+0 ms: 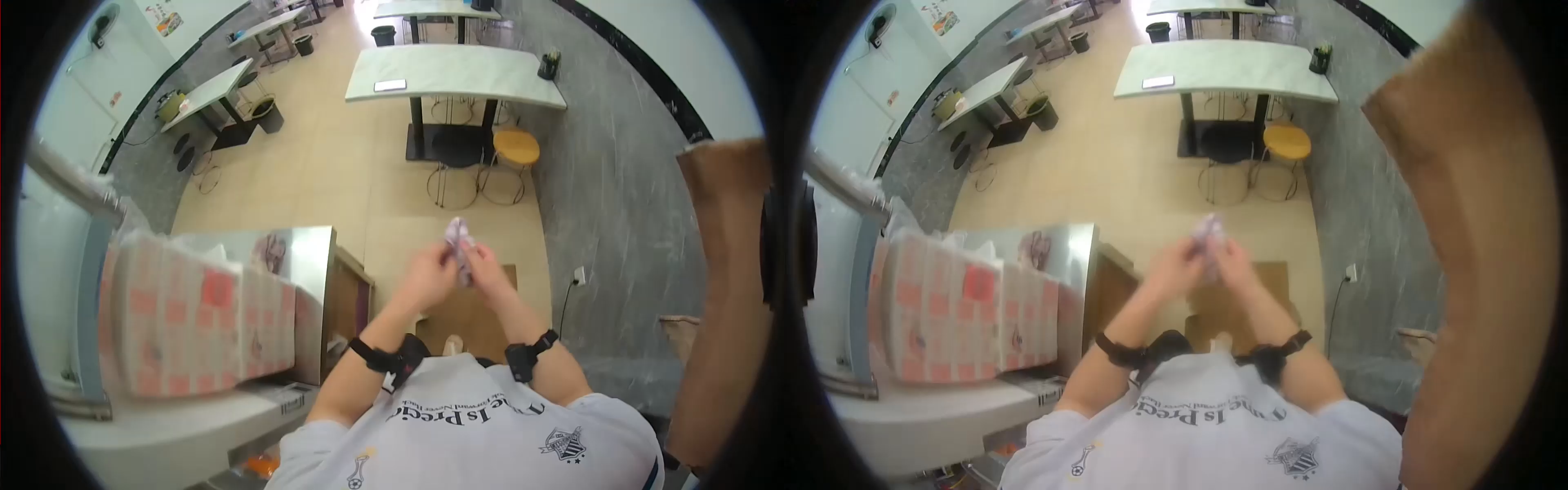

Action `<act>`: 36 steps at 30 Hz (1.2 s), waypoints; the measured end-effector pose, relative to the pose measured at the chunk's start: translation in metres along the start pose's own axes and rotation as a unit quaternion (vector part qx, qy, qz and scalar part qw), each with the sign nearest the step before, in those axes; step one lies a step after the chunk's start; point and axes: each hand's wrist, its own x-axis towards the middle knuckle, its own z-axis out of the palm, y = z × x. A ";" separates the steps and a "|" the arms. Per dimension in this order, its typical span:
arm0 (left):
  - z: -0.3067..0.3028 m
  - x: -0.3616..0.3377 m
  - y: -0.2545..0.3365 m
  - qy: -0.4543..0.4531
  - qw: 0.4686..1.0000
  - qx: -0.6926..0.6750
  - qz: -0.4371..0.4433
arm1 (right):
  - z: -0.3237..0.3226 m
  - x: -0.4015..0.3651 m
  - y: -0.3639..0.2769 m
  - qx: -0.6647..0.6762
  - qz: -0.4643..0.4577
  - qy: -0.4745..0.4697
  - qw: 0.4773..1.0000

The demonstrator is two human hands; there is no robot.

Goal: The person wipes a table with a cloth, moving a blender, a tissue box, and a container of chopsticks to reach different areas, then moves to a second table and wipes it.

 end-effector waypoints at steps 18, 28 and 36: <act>-0.206 0.315 -0.129 0.008 0.994 -0.091 0.058 | -0.093 0.318 -0.079 -0.079 0.070 0.221 0.970; -0.353 0.544 -0.128 0.106 0.982 0.110 0.115 | -0.183 0.434 -0.163 0.052 -0.091 0.417 0.903; -0.405 0.764 -0.144 0.080 0.938 0.330 0.069 | -0.221 0.578 -0.281 -0.184 -0.157 0.544 0.804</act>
